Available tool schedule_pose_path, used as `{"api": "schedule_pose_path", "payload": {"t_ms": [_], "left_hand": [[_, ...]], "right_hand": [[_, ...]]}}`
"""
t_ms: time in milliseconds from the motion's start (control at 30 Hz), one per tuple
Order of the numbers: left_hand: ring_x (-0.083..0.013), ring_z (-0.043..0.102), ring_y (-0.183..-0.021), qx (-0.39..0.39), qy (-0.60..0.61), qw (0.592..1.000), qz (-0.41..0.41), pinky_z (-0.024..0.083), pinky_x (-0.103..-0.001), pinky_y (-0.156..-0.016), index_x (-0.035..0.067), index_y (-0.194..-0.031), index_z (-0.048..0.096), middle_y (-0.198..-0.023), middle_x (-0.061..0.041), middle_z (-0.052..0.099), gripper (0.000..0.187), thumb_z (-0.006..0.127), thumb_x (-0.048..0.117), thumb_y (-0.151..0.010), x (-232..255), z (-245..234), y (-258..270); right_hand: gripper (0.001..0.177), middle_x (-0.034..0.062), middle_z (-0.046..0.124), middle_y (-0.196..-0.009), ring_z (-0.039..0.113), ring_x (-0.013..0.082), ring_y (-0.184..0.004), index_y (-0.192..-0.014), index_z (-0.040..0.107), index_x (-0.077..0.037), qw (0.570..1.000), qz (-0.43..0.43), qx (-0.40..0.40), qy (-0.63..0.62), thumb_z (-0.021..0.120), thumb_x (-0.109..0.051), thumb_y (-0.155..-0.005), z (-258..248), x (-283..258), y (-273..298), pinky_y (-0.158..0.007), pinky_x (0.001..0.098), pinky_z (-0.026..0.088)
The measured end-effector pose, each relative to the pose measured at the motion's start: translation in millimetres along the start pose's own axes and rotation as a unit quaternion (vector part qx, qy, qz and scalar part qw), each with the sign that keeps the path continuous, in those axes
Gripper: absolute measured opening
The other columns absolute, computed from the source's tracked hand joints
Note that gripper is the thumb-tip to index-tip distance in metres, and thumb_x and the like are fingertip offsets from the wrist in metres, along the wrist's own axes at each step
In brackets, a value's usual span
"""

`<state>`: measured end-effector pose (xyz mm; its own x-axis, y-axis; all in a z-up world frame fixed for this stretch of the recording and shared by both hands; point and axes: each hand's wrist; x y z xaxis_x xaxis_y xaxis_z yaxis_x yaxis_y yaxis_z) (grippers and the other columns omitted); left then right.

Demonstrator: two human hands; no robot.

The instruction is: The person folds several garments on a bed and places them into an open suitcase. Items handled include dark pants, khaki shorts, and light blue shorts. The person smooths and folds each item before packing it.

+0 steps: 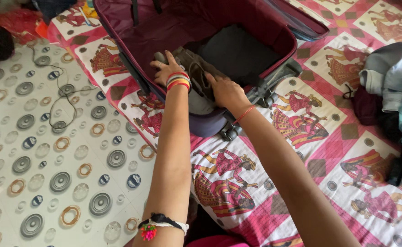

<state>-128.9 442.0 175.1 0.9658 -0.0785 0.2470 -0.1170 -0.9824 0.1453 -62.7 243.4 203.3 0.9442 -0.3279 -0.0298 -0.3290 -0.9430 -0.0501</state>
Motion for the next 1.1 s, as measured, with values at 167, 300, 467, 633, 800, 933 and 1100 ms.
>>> {"api": "schedule_pose_path", "payload": {"t_ms": [167, 300, 467, 633, 800, 933, 1100], "left_hand": [[-0.0459, 0.057, -0.125, -0.025, -0.014, 0.999, 0.022, 0.044, -0.053, -0.107, 0.043, -0.163, 0.012, -0.168, -0.025, -0.002, 0.102, 0.079, 0.048, -0.086, -6, -7, 5], [-0.0407, 0.059, -0.119, 0.004, 0.018, 0.998, 0.063, 0.050, -0.047, -0.100, 0.044, -0.159, 0.023, -0.169, -0.019, -0.002, 0.100, 0.084, 0.034, -0.080, -6, -7, 7], [-0.0401, 0.060, -0.116, 0.061, 0.017, 0.993, 0.099, 0.053, -0.044, -0.097, 0.040, -0.155, 0.033, -0.168, -0.015, 0.003, 0.093, 0.080, 0.010, -0.081, -8, -3, 3], [-0.0427, 0.050, -0.128, 0.015, 0.021, 0.996, 0.088, 0.052, -0.048, -0.101, 0.044, -0.156, 0.028, -0.169, -0.009, -0.008, 0.098, 0.073, -0.001, -0.081, -6, -5, -1], [-0.0504, 0.020, -0.151, 0.138, -0.107, 0.935, 0.308, 0.027, -0.067, -0.116, 0.045, -0.155, 0.029, -0.168, -0.008, 0.002, 0.090, 0.076, 0.012, -0.085, -5, 0, 5], [-0.0408, 0.014, -0.156, -0.146, -0.171, 0.882, 0.414, 0.024, -0.061, -0.123, 0.044, -0.161, 0.000, -0.170, -0.010, 0.005, 0.124, 0.087, 0.032, -0.073, 12, -3, -2], [-0.0399, 0.006, -0.157, -0.203, -0.311, 0.834, 0.408, 0.023, -0.063, -0.121, 0.037, -0.163, -0.013, -0.173, -0.013, -0.004, 0.162, 0.103, 0.052, -0.050, 8, 1, 16]], "right_hand": [[0.087, 0.0194, 0.067, -0.123, 0.064, 0.0368, -0.118, -0.148, 0.045, -0.014, 0.987, 0.033, -0.137, -0.075, 0.084, -0.041, -0.075, -1, 6, -18, -0.098, 0.0459, 0.052], [0.057, 0.0196, 0.071, -0.121, 0.067, 0.0369, -0.114, -0.129, 0.068, -0.012, 0.991, 0.034, -0.104, -0.072, 0.077, -0.041, -0.081, 3, 23, -33, -0.097, 0.0466, 0.054], [0.047, 0.0186, 0.076, -0.119, 0.073, 0.0349, -0.110, -0.126, 0.073, -0.012, 0.977, 0.046, -0.170, -0.122, 0.067, -0.042, -0.090, 18, 27, -48, -0.096, 0.0457, 0.056], [0.064, 0.0162, 0.068, -0.126, 0.064, 0.0354, -0.118, -0.136, 0.062, -0.014, 0.986, 0.044, -0.149, -0.052, 0.081, -0.041, -0.081, 17, 23, -44, -0.096, 0.0467, 0.053], [0.080, 0.0136, 0.064, -0.124, 0.067, 0.0333, -0.115, -0.135, 0.055, -0.015, 0.994, -0.065, 0.080, 0.044, 0.090, -0.032, -0.064, 6, 14, -29, -0.091, 0.0441, 0.056], [0.067, 0.0138, 0.061, -0.132, 0.066, 0.0356, -0.114, -0.125, 0.062, -0.022, 0.993, -0.111, -0.034, -0.015, 0.090, -0.036, -0.066, 6, 17, -23, -0.099, 0.0453, 0.054], [0.088, 0.0160, 0.052, -0.139, 0.062, 0.0383, -0.121, -0.133, 0.054, -0.023, 0.977, -0.031, -0.204, -0.047, 0.095, -0.051, -0.060, -5, 15, -30, -0.099, 0.0465, 0.052]]}}
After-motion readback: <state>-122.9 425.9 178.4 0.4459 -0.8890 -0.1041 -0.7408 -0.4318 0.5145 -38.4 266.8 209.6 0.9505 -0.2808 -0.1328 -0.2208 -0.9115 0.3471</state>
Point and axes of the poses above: each hand's wrist, its own y-axis away from the middle knuckle, its own z-axis out of the palm, x = y × z
